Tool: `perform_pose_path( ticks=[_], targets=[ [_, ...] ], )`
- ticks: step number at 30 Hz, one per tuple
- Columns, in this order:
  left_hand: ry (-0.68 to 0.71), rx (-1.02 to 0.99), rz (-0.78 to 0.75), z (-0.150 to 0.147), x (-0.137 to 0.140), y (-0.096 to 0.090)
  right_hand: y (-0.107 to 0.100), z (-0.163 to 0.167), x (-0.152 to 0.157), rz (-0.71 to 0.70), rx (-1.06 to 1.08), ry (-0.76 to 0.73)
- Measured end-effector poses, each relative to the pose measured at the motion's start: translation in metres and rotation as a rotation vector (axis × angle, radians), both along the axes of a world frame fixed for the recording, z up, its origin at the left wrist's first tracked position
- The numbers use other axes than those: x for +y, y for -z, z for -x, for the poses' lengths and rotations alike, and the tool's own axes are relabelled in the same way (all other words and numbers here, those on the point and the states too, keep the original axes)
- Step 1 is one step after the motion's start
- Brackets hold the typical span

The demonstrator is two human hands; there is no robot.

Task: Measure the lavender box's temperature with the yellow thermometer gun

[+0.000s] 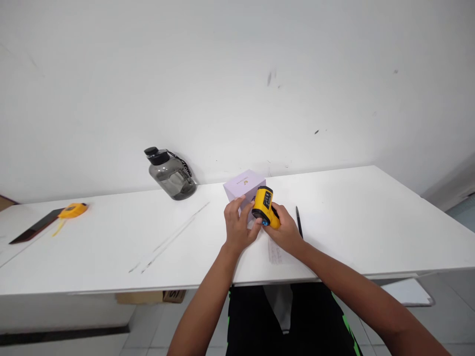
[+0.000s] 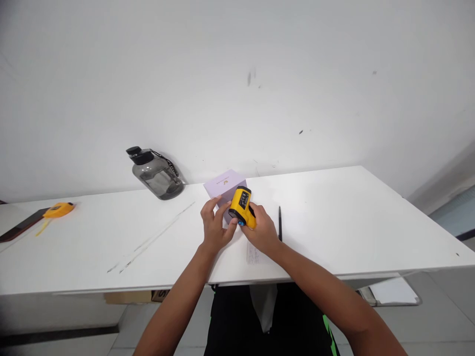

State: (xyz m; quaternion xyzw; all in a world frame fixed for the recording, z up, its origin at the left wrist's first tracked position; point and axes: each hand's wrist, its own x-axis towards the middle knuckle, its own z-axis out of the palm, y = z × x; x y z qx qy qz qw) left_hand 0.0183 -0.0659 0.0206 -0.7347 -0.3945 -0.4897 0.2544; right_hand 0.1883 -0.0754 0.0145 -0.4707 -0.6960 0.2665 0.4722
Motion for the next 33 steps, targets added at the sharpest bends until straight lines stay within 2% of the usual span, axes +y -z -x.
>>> perform_pose_path(
  ticks=[33],
  targets=[
    [0.028,-0.015,0.019,0.0,0.0007,0.0005,0.0006,-0.0003,0.0012,-0.024,-0.055,0.014]
  ],
)
